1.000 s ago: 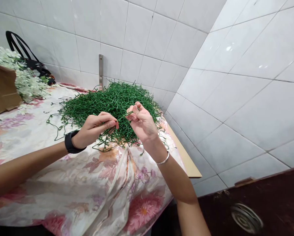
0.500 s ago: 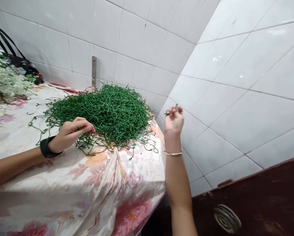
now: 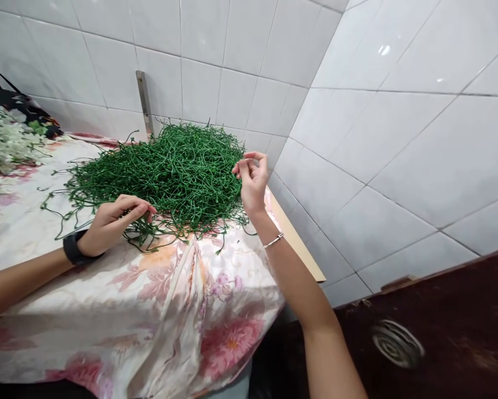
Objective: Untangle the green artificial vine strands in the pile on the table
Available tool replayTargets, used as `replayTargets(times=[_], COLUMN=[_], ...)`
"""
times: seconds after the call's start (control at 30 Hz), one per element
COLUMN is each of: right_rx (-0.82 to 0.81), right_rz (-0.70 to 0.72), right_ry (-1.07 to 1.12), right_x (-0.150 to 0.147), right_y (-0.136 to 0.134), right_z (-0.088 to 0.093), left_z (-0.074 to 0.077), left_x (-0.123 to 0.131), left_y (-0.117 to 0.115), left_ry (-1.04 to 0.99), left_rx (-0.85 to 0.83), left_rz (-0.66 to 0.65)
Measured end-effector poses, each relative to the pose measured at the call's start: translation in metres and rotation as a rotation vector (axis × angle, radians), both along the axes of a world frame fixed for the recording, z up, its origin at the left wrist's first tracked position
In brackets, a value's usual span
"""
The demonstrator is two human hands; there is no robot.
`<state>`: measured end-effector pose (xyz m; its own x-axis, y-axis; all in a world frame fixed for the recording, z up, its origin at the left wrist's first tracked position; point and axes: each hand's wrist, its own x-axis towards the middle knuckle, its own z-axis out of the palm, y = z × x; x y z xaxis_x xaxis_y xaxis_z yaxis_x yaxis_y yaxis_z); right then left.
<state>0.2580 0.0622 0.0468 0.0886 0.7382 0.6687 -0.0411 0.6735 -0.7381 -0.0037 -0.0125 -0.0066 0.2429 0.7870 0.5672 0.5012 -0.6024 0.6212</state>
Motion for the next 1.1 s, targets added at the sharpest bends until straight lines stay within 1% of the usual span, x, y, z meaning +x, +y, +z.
replayTargets(times=[0.07,0.13,0.23,0.33,0.43,0.5,0.57,0.67,0.73,0.87,1.0,1.1], right_rx=[0.024,0.07,0.19,0.346,0.452,0.489,0.51,0.512,0.48,0.404,0.381,0.35], right_rz=[0.008,0.045,0.1,0.11,0.118,0.108,0.088,0.055,0.057,0.103,0.095,0.067], right_ry=[-0.122,-0.29,-0.579,-0.832,-0.966,-0.979,-0.951,-0.868,-0.834,-0.856,-0.844,-0.825], right_x=[-0.009,-0.019,-0.035,-0.045,-0.045,-0.041,-0.038,-0.041,-0.047,-0.06,-0.065,-0.065], right_y=[-0.004,-0.01,-0.015,-0.016,-0.012,-0.009,-0.009,-0.019,-0.031,-0.052,-0.056,-0.057], right_z=[-0.007,-0.014,-0.021,-0.023,-0.022,-0.022,-0.024,-0.026,-0.027,-0.03,-0.031,-0.029], left_z=[0.001,0.002,0.004,0.005,0.006,0.005,0.003,0.002,0.0,-0.001,-0.001,0.001], left_x=[0.002,0.003,0.002,-0.001,-0.004,-0.005,-0.004,0.0,0.002,0.004,0.005,0.006], left_y=[-0.002,-0.002,-0.003,-0.005,-0.006,-0.007,-0.006,-0.005,-0.005,-0.006,-0.007,-0.008], left_ry=[-0.003,-0.02,-0.017,0.01,-0.033,-0.051,-0.055,-0.088,-0.111,-0.162,-0.205,-0.233], left_rx=[-0.002,-0.01,-0.037,-0.064,-0.074,-0.075,-0.066,-0.023,0.012,0.042,0.041,0.018], left_rz=[0.01,0.018,0.034,0.051,-0.001,-0.016,0.003,-0.011,-0.049,-0.122,-0.17,-0.234])
